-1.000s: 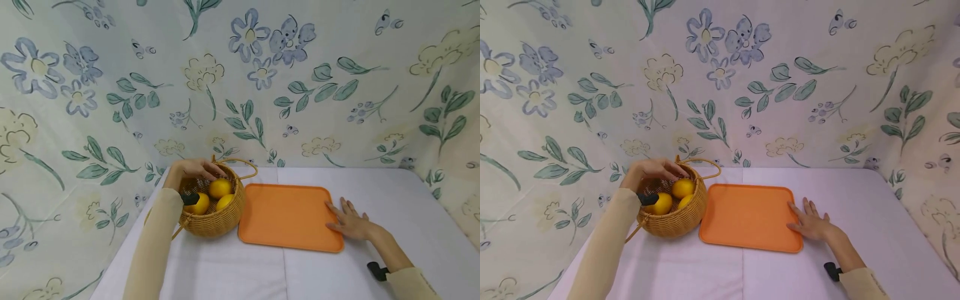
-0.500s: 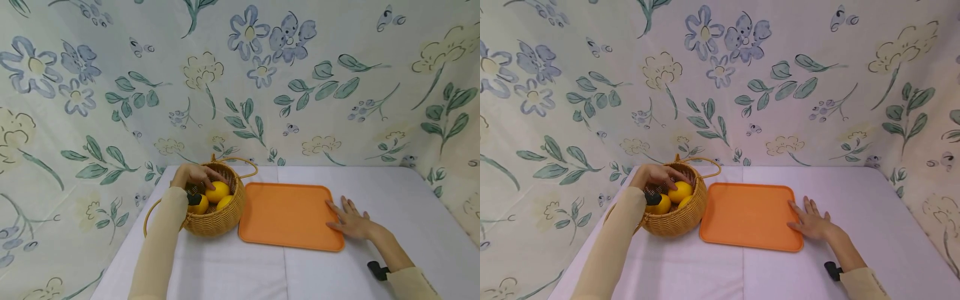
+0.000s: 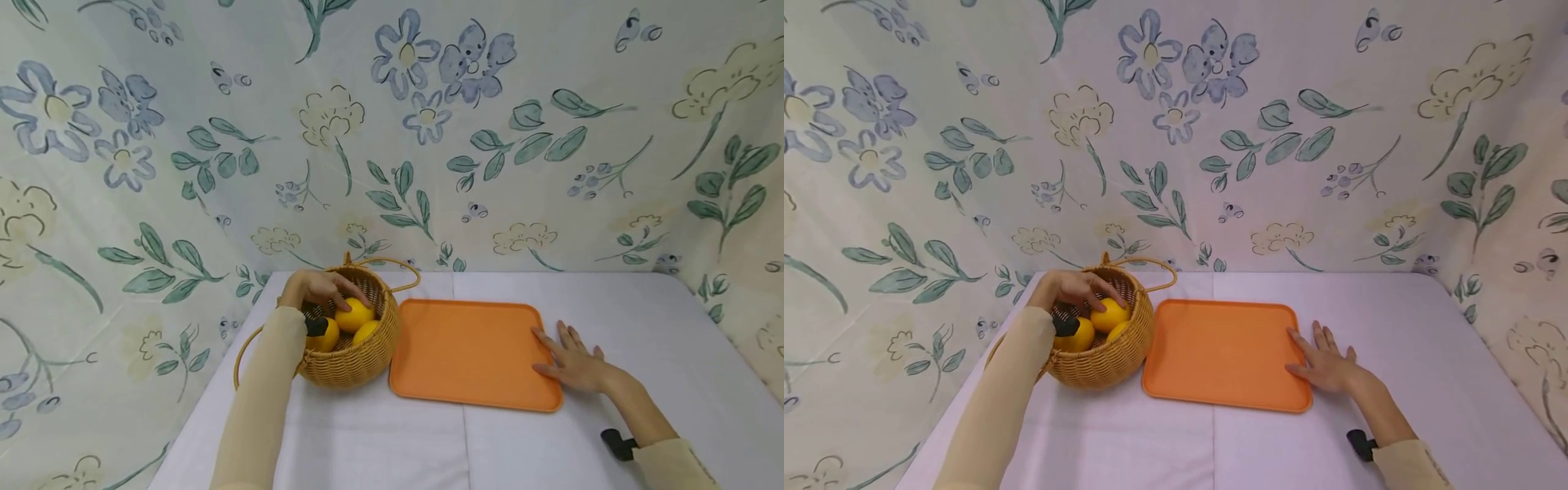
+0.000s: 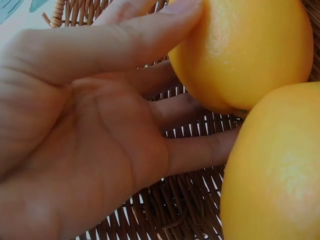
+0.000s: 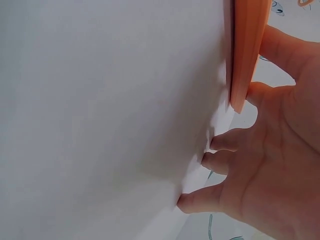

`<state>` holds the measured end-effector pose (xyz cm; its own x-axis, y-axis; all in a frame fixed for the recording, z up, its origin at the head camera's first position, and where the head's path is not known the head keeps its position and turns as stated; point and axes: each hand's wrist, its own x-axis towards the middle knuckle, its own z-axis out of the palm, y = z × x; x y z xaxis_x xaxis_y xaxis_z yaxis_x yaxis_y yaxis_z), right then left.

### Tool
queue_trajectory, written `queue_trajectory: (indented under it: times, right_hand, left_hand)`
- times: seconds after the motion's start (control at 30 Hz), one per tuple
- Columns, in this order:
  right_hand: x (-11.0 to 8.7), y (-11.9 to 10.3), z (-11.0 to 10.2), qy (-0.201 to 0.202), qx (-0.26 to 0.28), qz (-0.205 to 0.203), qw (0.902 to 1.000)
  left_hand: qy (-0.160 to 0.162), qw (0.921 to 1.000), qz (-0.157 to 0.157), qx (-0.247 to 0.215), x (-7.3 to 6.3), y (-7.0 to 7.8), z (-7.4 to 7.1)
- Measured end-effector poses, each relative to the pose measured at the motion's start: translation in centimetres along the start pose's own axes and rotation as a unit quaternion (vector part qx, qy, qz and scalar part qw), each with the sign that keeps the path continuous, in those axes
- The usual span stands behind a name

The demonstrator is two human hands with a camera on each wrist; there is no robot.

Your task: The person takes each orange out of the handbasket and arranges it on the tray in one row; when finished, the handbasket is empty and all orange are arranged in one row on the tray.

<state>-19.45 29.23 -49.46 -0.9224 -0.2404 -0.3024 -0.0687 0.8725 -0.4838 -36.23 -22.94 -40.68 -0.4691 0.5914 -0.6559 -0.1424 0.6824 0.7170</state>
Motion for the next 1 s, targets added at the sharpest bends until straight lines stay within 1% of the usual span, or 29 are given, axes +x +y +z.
queue_trajectory:
  times: [0.23, 0.5, 0.67, 0.8, 1.0]
  right_hand:
    - [-0.2, 0.1, 0.2, 0.017, -0.01, -0.01, 0.9998]
    - [-0.3, 0.1, 0.2, 0.021, -0.01, -0.012, 0.9997]
    - [-0.2, 0.2, 0.3, 0.016, -0.006, -0.008, 0.9998]
    - [0.0, 0.2, 0.4, 0.02, -0.011, -0.009, 0.9997]
    - [-0.1, 0.2, 0.4, 0.023, -0.011, -0.013, 0.9996]
  left_hand:
    - [0.005, 0.9999, -0.007, -0.008, 0.2, 0.0, 0.2]
    - [0.014, 0.9997, 0.009, 0.02, 0.2, 0.0, 0.3]
    - [0.02, 0.9993, 0.011, 0.03, 0.0, 0.1, 0.2]
    - [0.034, 0.9988, 0.011, 0.035, -0.4, 0.3, 0.3]
    - [0.044, 0.9961, 0.04, 0.066, -1.6, 1.0, 0.2]
